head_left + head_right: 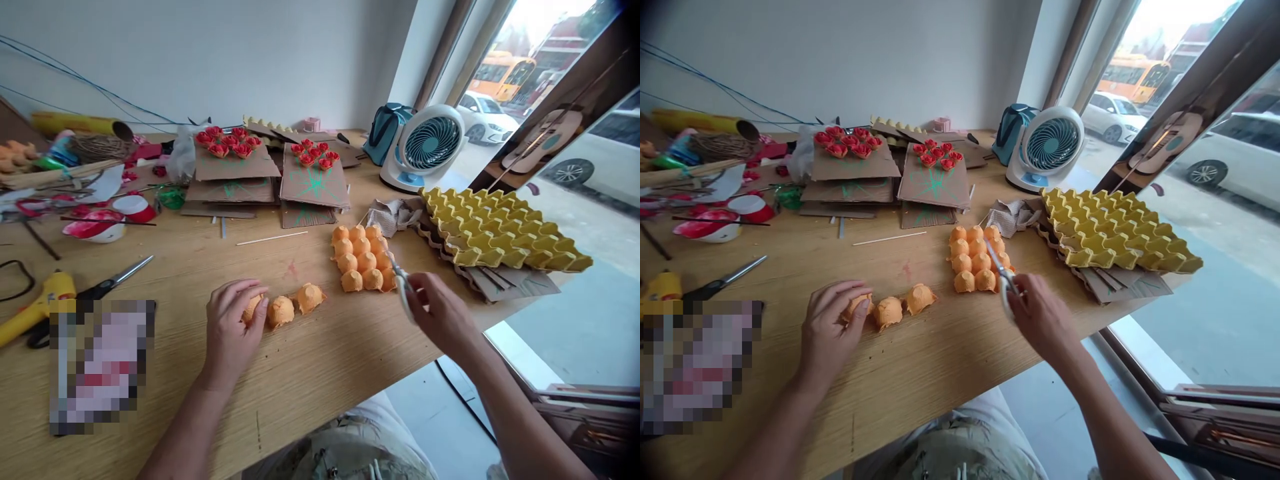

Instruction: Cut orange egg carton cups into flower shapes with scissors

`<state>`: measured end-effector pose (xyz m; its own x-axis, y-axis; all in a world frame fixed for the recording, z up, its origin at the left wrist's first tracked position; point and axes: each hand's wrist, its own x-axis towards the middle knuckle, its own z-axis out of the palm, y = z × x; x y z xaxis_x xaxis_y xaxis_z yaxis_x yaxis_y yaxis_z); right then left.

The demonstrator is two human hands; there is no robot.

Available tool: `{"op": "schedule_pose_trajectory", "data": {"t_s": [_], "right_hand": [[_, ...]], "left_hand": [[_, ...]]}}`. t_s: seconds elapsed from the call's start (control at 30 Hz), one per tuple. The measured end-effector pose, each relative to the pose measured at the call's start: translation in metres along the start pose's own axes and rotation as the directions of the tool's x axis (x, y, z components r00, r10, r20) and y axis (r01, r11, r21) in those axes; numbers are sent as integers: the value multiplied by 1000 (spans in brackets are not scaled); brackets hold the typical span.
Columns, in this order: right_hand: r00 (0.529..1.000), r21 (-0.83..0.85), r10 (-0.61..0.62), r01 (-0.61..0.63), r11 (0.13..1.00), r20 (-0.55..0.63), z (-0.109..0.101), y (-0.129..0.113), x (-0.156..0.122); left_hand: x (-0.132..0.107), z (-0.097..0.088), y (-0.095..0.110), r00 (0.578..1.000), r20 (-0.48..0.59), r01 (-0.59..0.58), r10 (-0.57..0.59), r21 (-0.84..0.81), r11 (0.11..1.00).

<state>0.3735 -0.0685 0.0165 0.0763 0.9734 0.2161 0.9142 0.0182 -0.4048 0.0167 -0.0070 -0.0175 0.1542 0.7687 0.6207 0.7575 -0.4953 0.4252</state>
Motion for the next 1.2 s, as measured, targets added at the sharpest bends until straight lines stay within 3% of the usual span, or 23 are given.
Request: {"op": "schedule_pose_trajectory", "data": {"t_s": [0.1,0.23,0.37,0.6,0.73,0.87,0.97,1.1,1.13,1.2], "right_hand": [[969,131,-88,59,990,232,17,-50,11],[972,-67,-12,29,997,234,47,-82,34],[977,-213,67,-22,977,203,53,-69,48],[962,-369,231,-162,915,149,22,-18,28],[978,-106,48,-26,994,204,19,-32,22],[934,212,-116,45,976,337,35,-59,42],[921,436,-213,53,898,327,49,-73,64],[872,765,-321,-89,637,369,68,-85,82],[878,783,-323,-89,616,354,72,-87,83],[915,713,-291,5,701,280,79,-91,81]], "left_hand": [[-2,3,3,995,51,-89,87,42,995],[-4,7,3,981,103,-178,167,101,979],[-8,10,-1,963,185,-223,195,142,964],[-15,16,-5,950,272,-206,156,164,965],[-15,15,-4,952,281,-176,124,168,970],[-16,14,0,950,301,-134,82,157,979],[-15,15,0,939,335,-123,81,106,987],[-6,22,-4,920,384,-124,76,102,987],[-2,24,-6,918,391,-124,73,109,986],[6,27,-9,912,406,-125,65,124,984]]}}
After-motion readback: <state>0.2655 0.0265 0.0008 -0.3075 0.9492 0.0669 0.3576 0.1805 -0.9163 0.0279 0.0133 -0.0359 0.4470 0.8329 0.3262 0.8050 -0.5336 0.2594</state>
